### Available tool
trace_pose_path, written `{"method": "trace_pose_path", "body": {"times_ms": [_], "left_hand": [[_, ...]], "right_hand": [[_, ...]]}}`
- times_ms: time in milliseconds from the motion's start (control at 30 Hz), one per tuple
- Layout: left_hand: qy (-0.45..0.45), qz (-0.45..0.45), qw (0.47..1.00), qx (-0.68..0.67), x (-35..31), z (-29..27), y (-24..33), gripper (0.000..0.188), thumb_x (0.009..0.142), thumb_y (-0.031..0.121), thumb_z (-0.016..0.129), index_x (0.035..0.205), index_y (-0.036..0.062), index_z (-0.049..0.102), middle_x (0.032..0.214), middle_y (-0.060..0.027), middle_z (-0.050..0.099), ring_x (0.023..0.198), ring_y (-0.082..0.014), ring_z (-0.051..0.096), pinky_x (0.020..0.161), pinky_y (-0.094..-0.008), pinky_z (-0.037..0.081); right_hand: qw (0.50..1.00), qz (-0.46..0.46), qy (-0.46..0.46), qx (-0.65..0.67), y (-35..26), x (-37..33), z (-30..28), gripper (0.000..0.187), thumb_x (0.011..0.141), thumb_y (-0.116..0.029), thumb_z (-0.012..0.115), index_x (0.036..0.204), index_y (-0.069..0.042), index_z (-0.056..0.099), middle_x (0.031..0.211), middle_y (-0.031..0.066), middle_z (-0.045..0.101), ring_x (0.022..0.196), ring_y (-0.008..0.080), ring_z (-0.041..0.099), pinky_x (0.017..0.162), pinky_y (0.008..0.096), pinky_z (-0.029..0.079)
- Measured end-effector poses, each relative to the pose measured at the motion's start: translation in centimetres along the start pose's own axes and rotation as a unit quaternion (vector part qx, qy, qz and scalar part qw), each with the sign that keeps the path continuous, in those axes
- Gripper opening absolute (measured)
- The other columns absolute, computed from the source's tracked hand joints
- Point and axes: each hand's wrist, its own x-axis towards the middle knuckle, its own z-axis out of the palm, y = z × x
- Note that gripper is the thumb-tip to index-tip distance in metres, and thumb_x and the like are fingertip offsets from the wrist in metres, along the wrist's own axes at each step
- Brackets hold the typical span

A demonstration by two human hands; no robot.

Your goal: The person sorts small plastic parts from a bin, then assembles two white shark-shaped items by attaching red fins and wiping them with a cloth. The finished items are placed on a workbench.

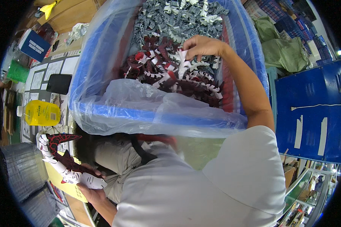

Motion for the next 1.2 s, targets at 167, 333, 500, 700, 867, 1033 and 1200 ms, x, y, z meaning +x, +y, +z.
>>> {"method": "trace_pose_path", "body": {"times_ms": [167, 333, 500, 700, 867, 1033, 1200], "left_hand": [[-0.011, 0.01, 1.0, 0.027, -0.5, 0.6, 0.8, 0.081, 0.088, 0.067, 0.071, 0.137, 0.0069, 0.048, 0.115, -0.0111, 0.06, 0.085, -0.0225, 0.065, 0.063, -0.0392, 0.059], [0.055, 0.021, 0.998, -0.017, -2.5, -0.7, 0.8, 0.071, 0.088, 0.068, 0.072, 0.123, 0.0079, 0.055, 0.103, -0.0111, 0.064, 0.076, -0.0237, 0.067, 0.06, -0.0406, 0.059], [0.111, 0.048, 0.99, -0.071, -6.5, -4.0, 1.8, 0.079, 0.075, 0.052, 0.092, 0.126, 0.0024, 0.057, 0.107, -0.0116, 0.071, 0.081, -0.0231, 0.073, 0.066, -0.0383, 0.061], [0.22, 0.118, 0.961, -0.118, -13.8, -7.9, 4.4, 0.073, 0.081, 0.042, 0.09, 0.131, -0.0002, 0.056, 0.107, -0.01, 0.069, 0.086, -0.0196, 0.072, 0.073, -0.0345, 0.061], [0.364, 0.195, 0.907, -0.082, -20.6, -11.9, 4.6, 0.058, 0.085, 0.033, 0.086, 0.125, 0.0002, 0.059, 0.102, -0.009, 0.07, 0.083, -0.0179, 0.072, 0.07, -0.0332, 0.061], [0.481, 0.263, 0.829, -0.109, -26.2, -14.4, 5.0, 0.048, 0.091, 0.021, 0.075, 0.13, -0.0002, 0.055, 0.105, -0.0103, 0.067, 0.08, -0.0187, 0.071, 0.065, -0.0333, 0.061], [0.548, 0.344, 0.754, -0.115, -29.7, -16.5, 6.0, 0.043, 0.105, 0.03, 0.058, 0.134, -0.0014, 0.05, 0.113, -0.0162, 0.066, 0.084, -0.0258, 0.072, 0.065, -0.0403, 0.065]], "right_hand": [[0.975, -0.131, 0.004, 0.178, -0.7, -1.4, -0.7, 0.046, 0.087, -0.017, 0.072, 0.131, -0.008, 0.061, 0.106, 0.0015, 0.068, 0.095, 0.0081, 0.064, 0.08, 0.0237, 0.052], [0.942, -0.222, 0.037, 0.251, -1.8, 0.4, 0.2, 0.067, 0.087, -0.021, 0.063, 0.15, -0.003, 0.05, 0.147, 0.0175, 0.054, 0.131, 0.0208, 0.056, 0.11, 0.0382, 0.044], [0.975, -0.126, 0.036, 0.178, -5.8, 3.3, 4.9, 0.075, 0.086, -0.019, 0.061, 0.156, 0.0, 0.043, 0.148, 0.0153, 0.055, 0.133, 0.0267, 0.056, 0.112, 0.0369, 0.046], [0.94, -0.059, -0.097, -0.32, -10.4, 5.9, 11.1, 0.056, 0.1, -0.027, 0.06, 0.147, 0.002, 0.051, 0.137, 0.0139, 0.062, 0.119, 0.0277, 0.057, 0.104, 0.0413, 0.045], [0.968, -0.083, -0.078, -0.222, -16.2, 9.2, 11.9, 0.052, 0.091, -0.018, 0.069, 0.136, 0.004, 0.057, 0.112, 0.0134, 0.07, 0.099, 0.0241, 0.064, 0.088, 0.0349, 0.05], [0.903, -0.196, -0.078, -0.375, -31.1, 5.1, 14.9, 0.04, 0.104, -0.03, 0.064, 0.133, -0.002, 0.063, 0.131, 0.0133, 0.065, 0.122, 0.0256, 0.059, 0.109, 0.0377, 0.043], [0.822, -0.425, -0.277, -0.261, -42.6, -2.3, 28.7, 0.022, 0.084, -0.013, 0.07, 0.1, 0.002, 0.069, 0.083, 0.0097, 0.07, 0.073, 0.0166, 0.065, 0.069, 0.0292, 0.051]]}}
